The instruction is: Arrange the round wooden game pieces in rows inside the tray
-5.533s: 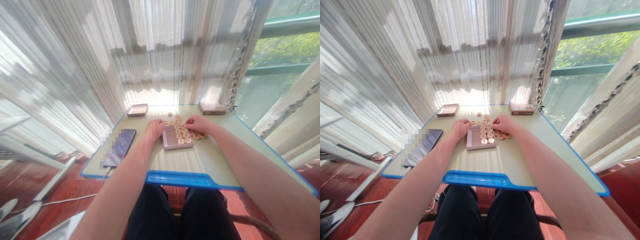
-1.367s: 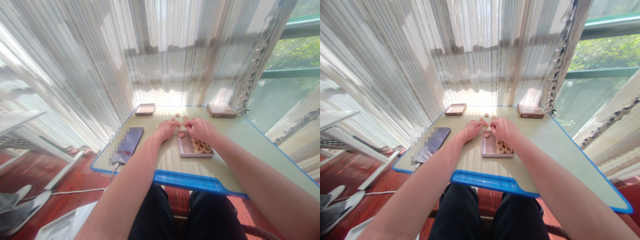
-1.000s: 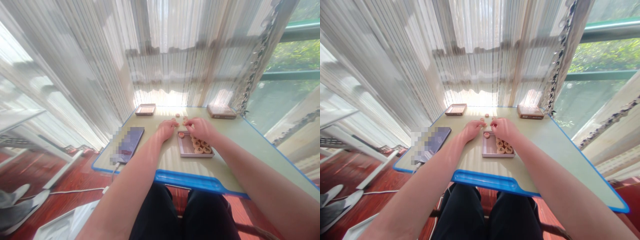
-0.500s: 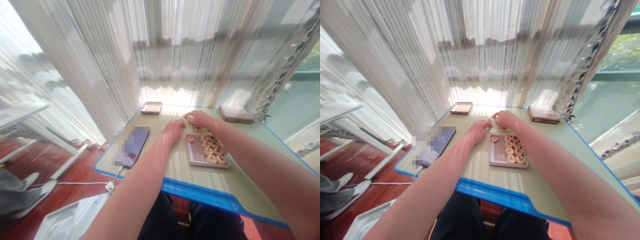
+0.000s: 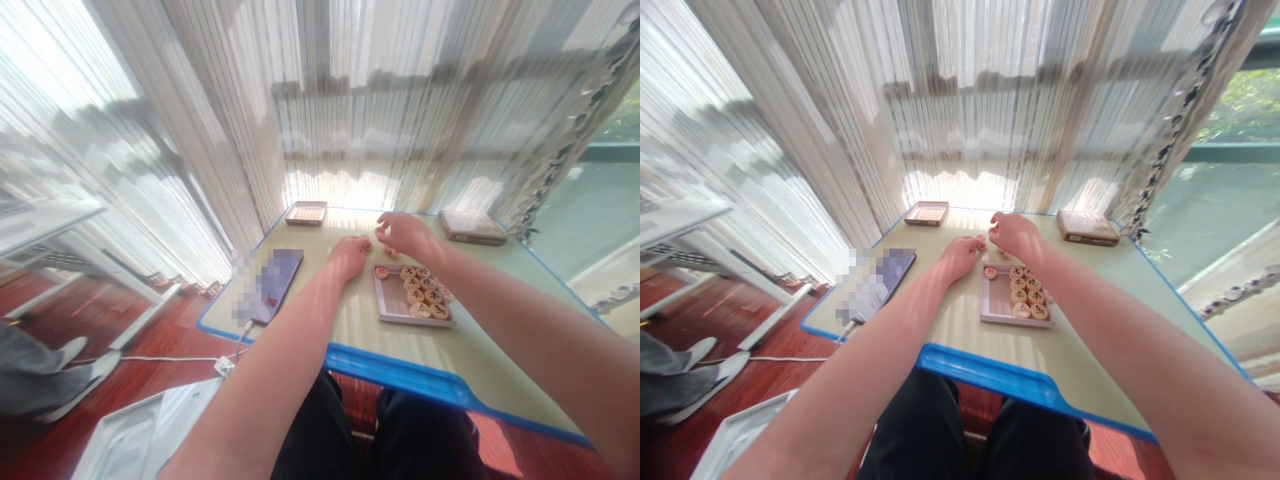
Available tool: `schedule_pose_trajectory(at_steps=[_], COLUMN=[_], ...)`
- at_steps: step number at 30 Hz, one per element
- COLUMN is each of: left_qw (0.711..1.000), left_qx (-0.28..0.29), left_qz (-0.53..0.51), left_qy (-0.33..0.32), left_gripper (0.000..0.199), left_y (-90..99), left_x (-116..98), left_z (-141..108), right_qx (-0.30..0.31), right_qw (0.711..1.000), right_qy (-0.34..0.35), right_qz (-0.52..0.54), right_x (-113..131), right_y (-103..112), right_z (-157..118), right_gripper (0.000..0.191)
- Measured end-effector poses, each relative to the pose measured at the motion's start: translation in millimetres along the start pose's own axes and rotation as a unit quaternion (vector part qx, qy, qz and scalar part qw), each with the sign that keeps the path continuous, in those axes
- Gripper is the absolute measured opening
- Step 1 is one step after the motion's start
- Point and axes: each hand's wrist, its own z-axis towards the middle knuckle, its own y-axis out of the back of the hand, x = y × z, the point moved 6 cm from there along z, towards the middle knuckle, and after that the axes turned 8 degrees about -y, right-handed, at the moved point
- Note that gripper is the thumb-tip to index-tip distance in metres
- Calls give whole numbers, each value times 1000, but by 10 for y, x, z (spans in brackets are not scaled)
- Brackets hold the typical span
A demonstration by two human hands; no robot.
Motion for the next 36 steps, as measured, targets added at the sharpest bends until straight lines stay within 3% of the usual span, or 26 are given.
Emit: schedule_pose_trajectory(at_steps=[2,5,8,11,15,27,36], left_qw=[1000,1000,1000,999,998,998,998], left_qx=[6,17,13,-6,-35,-46,-53], left_qz=[9,15,20,33,48,38,36], left_qy=[4,5,-5,-16,-18,-4,-12], left_gripper=[42,41,40,40,38,37,37], left_y=[-5,-20,-22,-3,28,57,63], left_x=[9,28,33,12,-12,9,-19], left_z=[16,38,23,-34,-92,-135,-141], right_qx=[-19,7,-17,-50,-35,43,12], right_qw=[1000,998,996,986,980,983,974], right_qy=[6,20,63,147,193,166,223], right_qz=[24,63,65,53,31,62,39], right_x=[51,115,153,189,160,141,176], right_y=[213,396,422,304,123,75,58], right_z=[-269,-675,-969,-1132,-1184,-1147,-1152], right_gripper=[26,20,16,17,19,15,21])
